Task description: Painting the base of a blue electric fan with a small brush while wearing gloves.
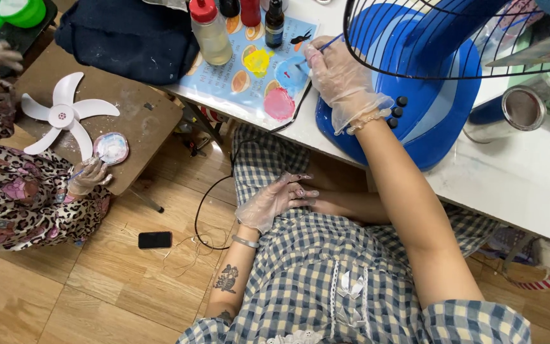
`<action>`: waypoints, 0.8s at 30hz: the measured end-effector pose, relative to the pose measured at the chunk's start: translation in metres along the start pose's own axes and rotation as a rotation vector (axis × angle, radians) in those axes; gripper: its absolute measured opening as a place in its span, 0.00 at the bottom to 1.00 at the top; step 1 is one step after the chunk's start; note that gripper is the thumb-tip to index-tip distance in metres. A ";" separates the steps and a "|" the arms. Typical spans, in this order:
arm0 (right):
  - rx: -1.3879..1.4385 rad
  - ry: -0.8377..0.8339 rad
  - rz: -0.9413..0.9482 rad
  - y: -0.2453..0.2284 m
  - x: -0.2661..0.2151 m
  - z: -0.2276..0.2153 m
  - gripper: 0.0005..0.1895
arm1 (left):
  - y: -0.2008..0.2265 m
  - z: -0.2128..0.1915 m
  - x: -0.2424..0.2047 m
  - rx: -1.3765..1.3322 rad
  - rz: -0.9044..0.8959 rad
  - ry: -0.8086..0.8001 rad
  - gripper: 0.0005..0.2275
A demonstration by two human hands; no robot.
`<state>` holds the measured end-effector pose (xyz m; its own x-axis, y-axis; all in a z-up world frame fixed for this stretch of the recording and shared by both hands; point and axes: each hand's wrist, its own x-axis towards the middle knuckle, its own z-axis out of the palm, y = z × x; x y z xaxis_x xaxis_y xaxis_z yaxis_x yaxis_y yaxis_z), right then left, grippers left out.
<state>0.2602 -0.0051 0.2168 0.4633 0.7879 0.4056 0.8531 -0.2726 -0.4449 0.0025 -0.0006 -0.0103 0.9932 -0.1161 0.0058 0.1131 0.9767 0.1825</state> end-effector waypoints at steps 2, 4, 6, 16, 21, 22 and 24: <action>0.008 -0.074 0.127 0.006 0.001 0.006 0.16 | 0.001 0.006 -0.002 0.039 0.027 -0.038 0.23; 0.024 -0.100 0.127 0.004 0.001 0.001 0.17 | 0.001 0.003 0.000 0.044 0.020 -0.044 0.22; 0.040 -0.126 0.128 0.002 -0.001 -0.003 0.18 | 0.002 0.005 0.000 0.049 0.012 -0.050 0.21; 0.151 0.165 -0.211 -0.051 -0.073 -0.061 0.14 | 0.006 0.052 -0.003 0.302 0.017 0.183 0.30; 0.703 0.175 -0.098 -0.063 -0.127 -0.071 0.07 | 0.007 0.056 0.000 0.313 -0.009 0.201 0.32; 0.791 0.160 -0.082 -0.076 -0.133 -0.085 0.14 | 0.006 0.051 0.000 0.307 -0.003 0.204 0.31; 0.876 0.148 -0.070 -0.067 -0.158 -0.096 0.24 | 0.007 0.058 0.003 0.304 0.002 0.203 0.31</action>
<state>0.1525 -0.1638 0.2591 0.4950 0.6907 0.5272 0.4193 0.3415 -0.8412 0.0043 -0.0047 0.0478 0.9820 -0.0466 -0.1832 0.1286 0.8750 0.4667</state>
